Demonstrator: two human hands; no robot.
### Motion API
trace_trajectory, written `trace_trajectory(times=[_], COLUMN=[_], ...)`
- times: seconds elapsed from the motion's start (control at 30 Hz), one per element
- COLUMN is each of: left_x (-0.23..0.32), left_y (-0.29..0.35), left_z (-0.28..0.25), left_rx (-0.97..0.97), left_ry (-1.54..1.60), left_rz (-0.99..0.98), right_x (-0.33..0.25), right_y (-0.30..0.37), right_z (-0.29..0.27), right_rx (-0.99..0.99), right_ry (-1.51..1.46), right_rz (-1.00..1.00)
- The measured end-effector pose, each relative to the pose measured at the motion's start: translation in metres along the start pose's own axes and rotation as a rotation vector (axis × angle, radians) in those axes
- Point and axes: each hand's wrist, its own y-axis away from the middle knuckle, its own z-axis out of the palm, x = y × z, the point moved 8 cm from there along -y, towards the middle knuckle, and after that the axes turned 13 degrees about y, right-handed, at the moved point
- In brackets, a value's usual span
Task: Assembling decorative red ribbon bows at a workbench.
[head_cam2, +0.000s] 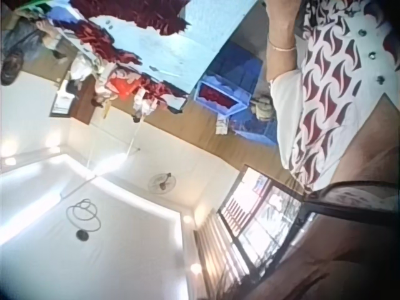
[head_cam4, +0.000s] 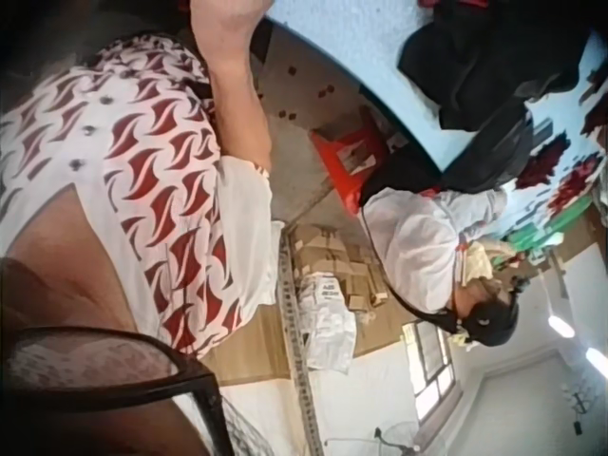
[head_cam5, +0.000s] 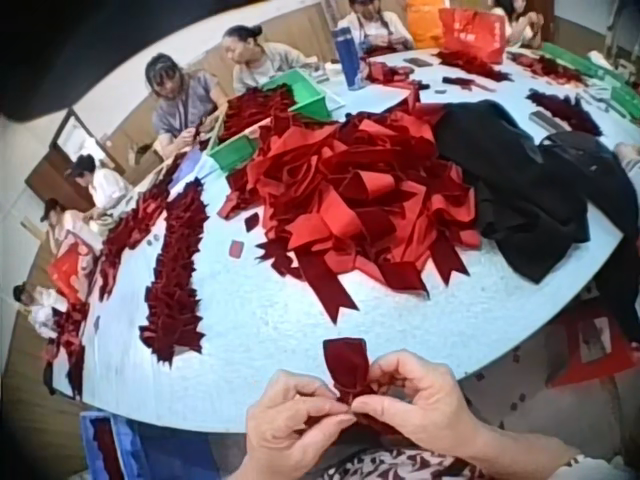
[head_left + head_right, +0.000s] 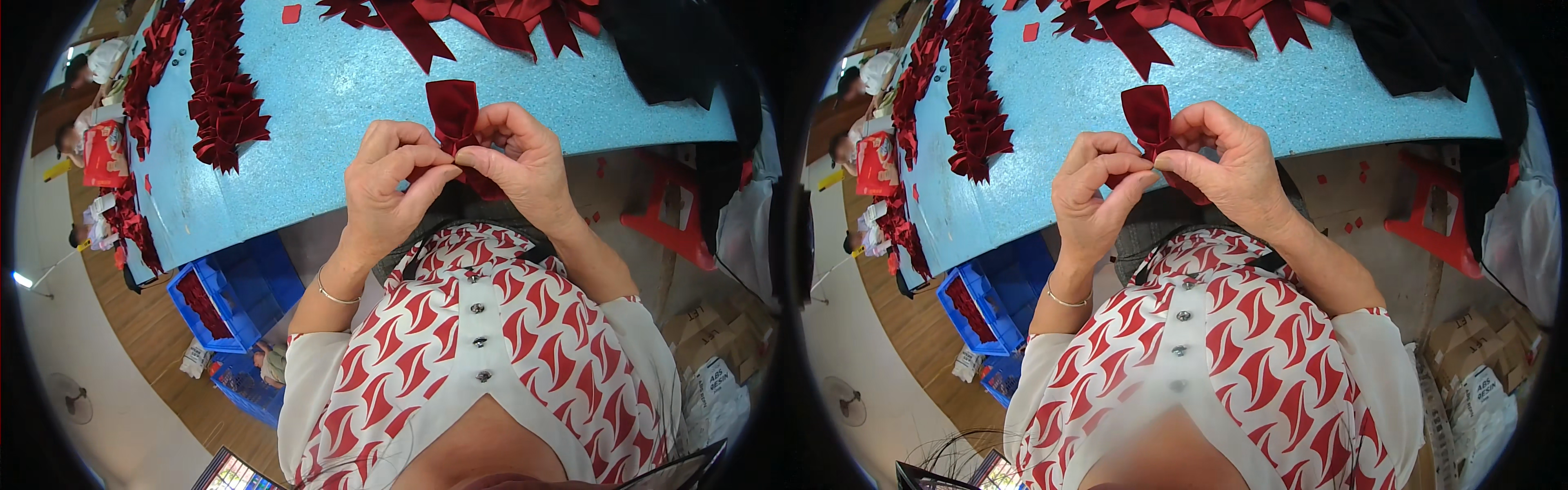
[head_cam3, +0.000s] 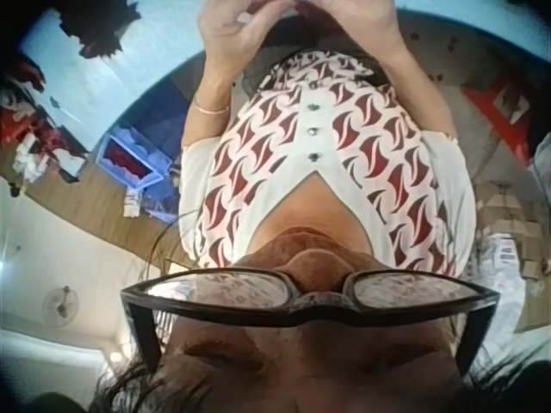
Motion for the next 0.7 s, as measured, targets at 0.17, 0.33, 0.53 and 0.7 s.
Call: trace_trajectory(times=[0.17, 0.33, 0.53, 0.7], left_x=[-0.028, -0.039, -0.049, -0.05], left_y=[0.01, 0.01, 0.005, -0.002], left_z=[-0.004, 0.001, 0.003, 0.003], left_rx=[0.204, 0.18, 0.08, 0.026], left_ry=[0.368, 0.488, 0.477, 0.433], left_rz=[-0.259, -0.575, -0.686, -0.731], right_x=[-0.006, -0.017, -0.025, -0.033], right_y=[0.0, 0.002, 0.004, 0.005], right_z=[-0.001, 0.0, 0.001, 0.004], right_rx=[0.035, 0.094, 0.145, 0.197], right_ry=[0.071, 0.275, 0.425, 0.533], right_rz=[-0.055, -0.164, -0.258, -0.381])
